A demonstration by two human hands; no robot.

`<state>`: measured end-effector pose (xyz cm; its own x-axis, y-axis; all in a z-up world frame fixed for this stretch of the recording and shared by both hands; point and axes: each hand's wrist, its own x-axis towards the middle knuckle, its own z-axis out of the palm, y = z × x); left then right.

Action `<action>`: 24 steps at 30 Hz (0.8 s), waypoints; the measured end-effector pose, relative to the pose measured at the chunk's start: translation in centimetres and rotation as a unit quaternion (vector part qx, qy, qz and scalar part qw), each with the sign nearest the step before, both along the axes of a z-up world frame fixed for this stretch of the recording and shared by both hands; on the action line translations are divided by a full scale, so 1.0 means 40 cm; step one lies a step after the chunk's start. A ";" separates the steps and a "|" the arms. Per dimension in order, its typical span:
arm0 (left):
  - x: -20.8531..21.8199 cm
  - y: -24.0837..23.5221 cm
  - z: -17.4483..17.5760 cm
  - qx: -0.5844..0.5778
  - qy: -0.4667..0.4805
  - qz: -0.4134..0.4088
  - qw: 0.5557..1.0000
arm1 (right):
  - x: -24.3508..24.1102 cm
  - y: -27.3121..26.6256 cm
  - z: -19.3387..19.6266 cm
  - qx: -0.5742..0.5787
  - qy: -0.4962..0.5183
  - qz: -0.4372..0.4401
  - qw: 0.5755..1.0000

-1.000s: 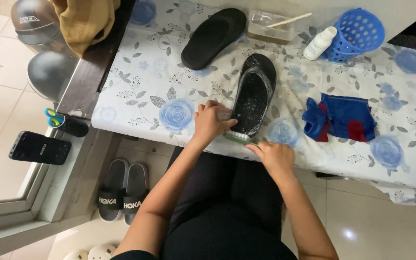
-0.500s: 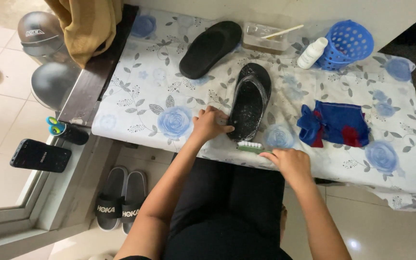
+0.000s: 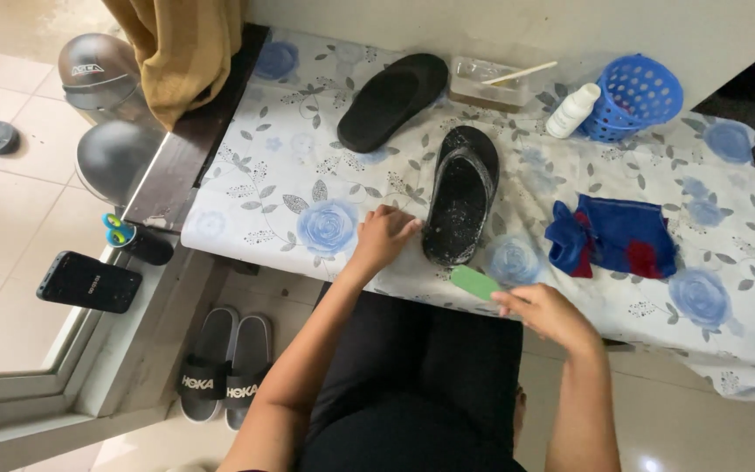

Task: The person cleans a black shoe by scrubbing the sole with a green brush and wiping the upper with a blue cloth. They then scrub the insole with the brush and wipe it with the cloth.

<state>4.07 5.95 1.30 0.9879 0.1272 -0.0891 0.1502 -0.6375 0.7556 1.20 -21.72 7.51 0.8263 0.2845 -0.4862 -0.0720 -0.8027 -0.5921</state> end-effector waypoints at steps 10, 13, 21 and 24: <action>-0.184 -0.065 0.030 -0.054 -0.194 0.012 0.979 | -0.012 0.153 0.008 -0.072 -0.256 0.030 0.963; -0.182 -0.055 0.026 -0.055 -0.225 0.017 0.973 | 0.033 0.209 -0.020 -0.110 -0.368 0.107 0.917; -0.198 -0.006 0.047 -0.063 -0.211 0.069 0.973 | -0.063 0.234 0.048 -0.196 -0.289 0.114 0.930; -0.192 0.022 0.017 -0.069 -0.213 0.082 0.971 | -0.064 0.212 0.044 -0.214 -0.305 0.111 0.921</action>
